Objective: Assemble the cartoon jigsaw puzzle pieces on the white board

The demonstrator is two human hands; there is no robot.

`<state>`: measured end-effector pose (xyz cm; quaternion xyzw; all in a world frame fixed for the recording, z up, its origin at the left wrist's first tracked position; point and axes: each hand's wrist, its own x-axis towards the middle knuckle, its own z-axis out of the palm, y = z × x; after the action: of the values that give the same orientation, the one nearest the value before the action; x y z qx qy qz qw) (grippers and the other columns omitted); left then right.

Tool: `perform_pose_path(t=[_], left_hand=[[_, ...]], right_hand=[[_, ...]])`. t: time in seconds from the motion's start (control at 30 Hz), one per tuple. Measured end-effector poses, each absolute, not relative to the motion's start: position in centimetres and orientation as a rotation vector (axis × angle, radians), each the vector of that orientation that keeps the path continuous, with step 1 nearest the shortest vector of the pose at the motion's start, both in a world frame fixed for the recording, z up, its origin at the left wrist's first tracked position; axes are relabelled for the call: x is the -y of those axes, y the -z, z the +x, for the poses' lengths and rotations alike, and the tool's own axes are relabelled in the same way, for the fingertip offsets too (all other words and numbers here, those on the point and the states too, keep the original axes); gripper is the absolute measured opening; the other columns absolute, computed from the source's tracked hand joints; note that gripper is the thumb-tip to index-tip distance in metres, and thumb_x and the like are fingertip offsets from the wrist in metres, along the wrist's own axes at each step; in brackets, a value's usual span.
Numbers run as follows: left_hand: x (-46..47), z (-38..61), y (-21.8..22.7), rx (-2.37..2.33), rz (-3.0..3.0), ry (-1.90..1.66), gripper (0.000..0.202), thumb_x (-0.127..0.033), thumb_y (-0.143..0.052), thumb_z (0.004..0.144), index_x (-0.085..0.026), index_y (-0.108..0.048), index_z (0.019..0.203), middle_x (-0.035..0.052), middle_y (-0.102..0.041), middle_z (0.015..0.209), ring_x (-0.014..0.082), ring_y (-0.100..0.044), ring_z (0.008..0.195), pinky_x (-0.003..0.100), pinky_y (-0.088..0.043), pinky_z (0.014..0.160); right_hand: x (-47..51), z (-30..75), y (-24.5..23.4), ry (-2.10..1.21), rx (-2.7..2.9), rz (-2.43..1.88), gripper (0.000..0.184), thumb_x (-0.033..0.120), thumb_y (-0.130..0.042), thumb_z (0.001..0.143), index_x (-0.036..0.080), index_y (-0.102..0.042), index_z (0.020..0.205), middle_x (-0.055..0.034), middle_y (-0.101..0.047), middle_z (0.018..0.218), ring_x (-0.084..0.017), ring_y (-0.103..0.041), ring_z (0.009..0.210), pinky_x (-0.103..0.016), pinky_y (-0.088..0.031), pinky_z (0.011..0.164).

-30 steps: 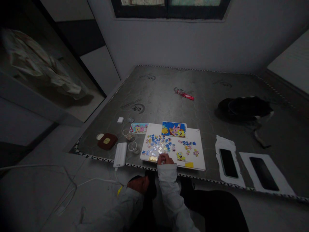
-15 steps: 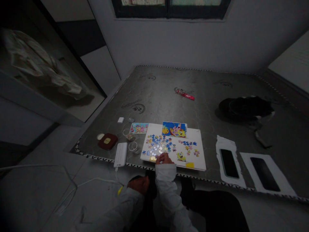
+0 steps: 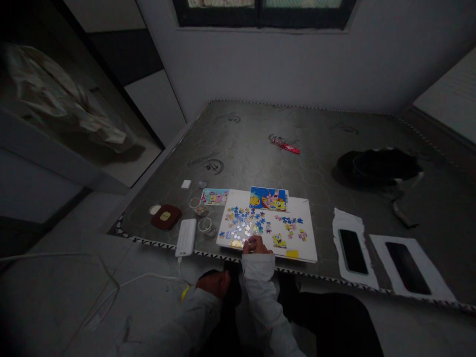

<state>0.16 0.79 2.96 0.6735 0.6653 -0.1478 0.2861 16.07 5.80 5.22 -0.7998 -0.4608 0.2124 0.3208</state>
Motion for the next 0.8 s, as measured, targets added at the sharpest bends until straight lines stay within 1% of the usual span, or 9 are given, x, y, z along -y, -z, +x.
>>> perform_pose_path(t=[0.13,0.2,0.3,0.4,0.57,0.63,0.7,0.8], left_hand=[[-0.8,0.4,-3.1,-1.798,1.799,0.419,0.057,-0.035,-0.033,0.115,-0.025,-0.089,0.11,0.0119,-0.087,0.114,0.0272,-0.083,0.107,0.035,-0.055,0.083],[-0.7,0.4,-3.2,-1.815,1.78,0.415,0.055,-0.036,-0.036,0.114,-0.026,-0.089,0.109,0.0119,-0.088,0.113,0.027,-0.083,0.106,0.035,-0.055,0.083],[-0.7,0.4,-3.2,-1.823,1.767,0.37,0.054,-0.035,-0.037,0.113,-0.024,-0.09,0.109,0.014,-0.087,0.114,0.0286,-0.083,0.106,0.037,-0.056,0.085],[-0.7,0.2,-3.5,-1.795,1.766,0.358,0.054,-0.034,-0.036,0.113,-0.023,-0.089,0.109,0.0148,-0.087,0.114,0.0295,-0.083,0.106,0.039,-0.057,0.087],[-1.1,0.1,-4.6,-1.76,1.703,0.393,0.055,-0.04,-0.035,0.113,-0.025,-0.088,0.113,0.0148,-0.086,0.118,0.029,-0.081,0.111,0.039,-0.056,0.09],[-1.3,0.2,-4.8,-1.759,1.699,0.415,0.054,-0.04,-0.035,0.113,-0.026,-0.087,0.114,0.0131,-0.086,0.12,0.0275,-0.081,0.113,0.038,-0.056,0.091],[-1.3,0.4,-4.8,-1.759,1.725,0.442,0.054,-0.039,-0.034,0.114,-0.027,-0.087,0.114,0.0121,-0.086,0.12,0.0266,-0.081,0.112,0.037,-0.057,0.091],[-1.3,0.7,-4.4,-1.765,1.771,0.459,0.056,-0.036,-0.033,0.114,-0.024,-0.088,0.113,0.0142,-0.087,0.118,0.0281,-0.082,0.11,0.038,-0.058,0.09]], right_hand=[[-4.8,16.7,-5.1,-0.556,1.208,-2.088,0.045,0.068,-0.053,0.089,0.027,-0.071,0.096,0.0027,-0.069,0.06,-0.019,-0.061,0.055,-0.034,-0.04,0.069],[-4.3,17.5,-5.1,-0.58,1.216,-2.067,0.049,0.071,-0.054,0.088,0.027,-0.072,0.095,0.0025,-0.068,0.059,-0.018,-0.061,0.054,-0.033,-0.039,0.066],[-3.7,19.2,-5.1,-0.549,1.253,-2.051,0.051,0.073,-0.057,0.088,0.026,-0.076,0.096,0.0015,-0.07,0.063,-0.018,-0.062,0.056,-0.032,-0.04,0.066],[-3.4,21.0,-5.2,-0.476,1.298,-2.085,0.053,0.074,-0.057,0.09,0.026,-0.079,0.098,-0.0002,-0.071,0.066,-0.017,-0.061,0.056,-0.032,-0.042,0.067],[-3.0,22.8,-5.0,-0.481,1.322,-2.085,0.067,0.08,-0.053,0.089,0.022,-0.084,0.103,-0.0025,-0.069,0.062,-0.018,-0.06,0.055,-0.031,-0.042,0.062],[-2.6,22.8,-4.6,-0.494,1.34,-2.079,0.068,0.078,-0.053,0.089,0.022,-0.085,0.109,-0.0023,-0.069,0.061,-0.018,-0.06,0.055,-0.031,-0.043,0.061],[-2.3,22.6,-4.1,-0.527,1.382,-2.065,0.065,0.071,-0.055,0.09,0.023,-0.085,0.122,-0.0018,-0.07,0.064,-0.017,-0.06,0.055,-0.03,-0.043,0.061],[-1.8,22.2,-3.6,-0.605,1.47,-2.054,0.06,0.061,-0.058,0.092,0.028,-0.082,0.136,0.0003,-0.069,0.062,-0.015,-0.056,0.052,-0.029,-0.041,0.059]])
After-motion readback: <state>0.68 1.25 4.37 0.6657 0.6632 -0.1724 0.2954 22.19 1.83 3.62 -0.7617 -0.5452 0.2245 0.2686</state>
